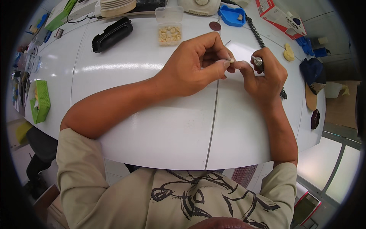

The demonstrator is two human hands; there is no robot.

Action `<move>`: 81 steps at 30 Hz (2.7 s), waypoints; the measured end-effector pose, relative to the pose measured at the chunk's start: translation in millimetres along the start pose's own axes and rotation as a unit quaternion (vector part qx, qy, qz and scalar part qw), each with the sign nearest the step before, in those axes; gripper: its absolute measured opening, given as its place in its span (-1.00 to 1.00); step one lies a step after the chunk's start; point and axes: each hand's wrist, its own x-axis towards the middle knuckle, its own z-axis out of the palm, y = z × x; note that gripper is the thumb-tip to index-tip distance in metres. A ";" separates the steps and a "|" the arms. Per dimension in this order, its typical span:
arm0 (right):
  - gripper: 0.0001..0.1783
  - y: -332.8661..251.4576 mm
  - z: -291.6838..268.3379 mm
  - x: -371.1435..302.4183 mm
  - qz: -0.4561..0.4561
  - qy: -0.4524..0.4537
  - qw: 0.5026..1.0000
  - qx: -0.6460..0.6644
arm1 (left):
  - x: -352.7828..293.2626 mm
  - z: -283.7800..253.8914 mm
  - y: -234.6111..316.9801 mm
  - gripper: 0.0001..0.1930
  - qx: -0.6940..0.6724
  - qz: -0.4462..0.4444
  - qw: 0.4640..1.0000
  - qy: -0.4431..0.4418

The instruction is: The person uses a rotary tool to polish a dental crown, holding the crown between their fingers and moving the tool head across its surfaces.

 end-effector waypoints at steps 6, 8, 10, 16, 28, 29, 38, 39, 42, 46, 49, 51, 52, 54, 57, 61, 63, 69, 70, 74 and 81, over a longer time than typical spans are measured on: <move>-0.46 5.2 -1.9 -2.6 -0.035 0.004 0.999 0.007 | 5.6 1.2 -1.9 -0.90 0.074 0.035 0.997 0.011; -0.47 6.7 -1.7 -4.1 -0.038 0.008 0.999 0.014 | 8.1 0.2 -1.3 -0.89 0.082 0.036 0.996 0.019; -0.50 8.0 1.1 0.1 -0.028 0.007 1.000 0.001 | 11.3 -2.9 4.3 -0.88 0.099 0.040 0.994 0.031; -0.63 4.3 -2.6 4.8 0.040 -0.015 0.998 -0.035 | 13.8 -1.3 5.1 -0.83 0.139 0.017 0.988 0.059; -0.66 5.2 -4.7 3.7 -0.084 0.002 0.995 0.052 | 13.3 -2.6 8.5 -0.83 0.091 -0.067 0.992 0.058; -0.67 5.6 -5.1 4.1 -0.081 -0.001 0.995 0.054 | 13.5 -2.4 9.1 -0.84 0.071 -0.068 0.993 0.059; -0.70 0.4 -4.8 5.8 -0.090 0.003 0.994 0.067 | 12.4 -2.1 8.2 -0.85 0.080 -0.044 0.994 0.063; -0.70 0.1 -5.7 5.9 -0.090 0.004 0.994 0.067 | 12.3 -2.3 8.3 -0.85 0.081 -0.043 0.994 0.063; -0.65 -0.5 -7.9 6.2 -0.095 -0.012 0.994 0.057 | 11.9 -3.2 8.2 -0.86 0.079 -0.058 0.993 0.062; -0.58 -1.0 -6.5 6.2 -0.097 -0.002 0.993 0.060 | 12.8 -2.8 7.8 -0.87 0.084 -0.060 0.993 0.061; -0.57 -1.1 -6.5 6.4 -0.098 0.002 0.993 0.065 | 12.6 -3.5 6.0 -0.86 0.091 -0.054 0.993 0.060; -0.56 -0.9 -7.2 6.1 -0.098 0.001 0.993 0.065 | 12.6 -3.7 6.1 -0.85 0.083 -0.058 0.993 0.056; -0.59 -0.8 -7.6 6.0 -0.096 -0.005 0.993 0.069 | 12.5 -3.8 5.9 -0.85 0.083 -0.058 0.993 0.055; -0.61 -0.9 -7.6 5.5 -0.092 -0.011 0.993 0.072 | 12.4 -3.9 5.4 -0.83 0.083 -0.055 0.994 0.054; -0.67 -1.5 -4.9 3.9 -0.075 0.011 0.994 0.077 | 12.8 -4.2 7.9 -0.82 0.084 -0.069 0.993 0.055; -0.68 -0.5 -2.9 1.5 -0.063 0.024 0.994 0.084 | 13.4 -5.3 6.8 -0.83 0.088 -0.064 0.992 0.056; -0.66 -1.2 -3.5 1.7 -0.062 0.026 0.994 0.086 | 13.0 -6.2 4.5 -0.83 0.075 -0.056 0.994 0.055; -0.61 -1.2 -5.5 2.2 -0.088 0.005 0.993 0.073 | 13.4 -7.9 3.2 -0.84 0.060 -0.055 0.996 0.041; -0.62 -1.5 -4.8 3.0 -0.083 0.013 0.993 0.088 | 13.4 -7.6 4.0 -0.84 0.061 -0.055 0.996 0.042; -0.65 -1.8 -8.7 3.9 -0.088 0.000 0.993 0.077 | 15.3 -5.3 9.3 -0.85 0.088 -0.063 0.993 0.045; -0.66 -1.2 -5.5 2.7 -0.079 -0.003 0.991 0.111 | 14.5 -7.6 6.3 -0.85 0.120 -0.067 0.989 0.048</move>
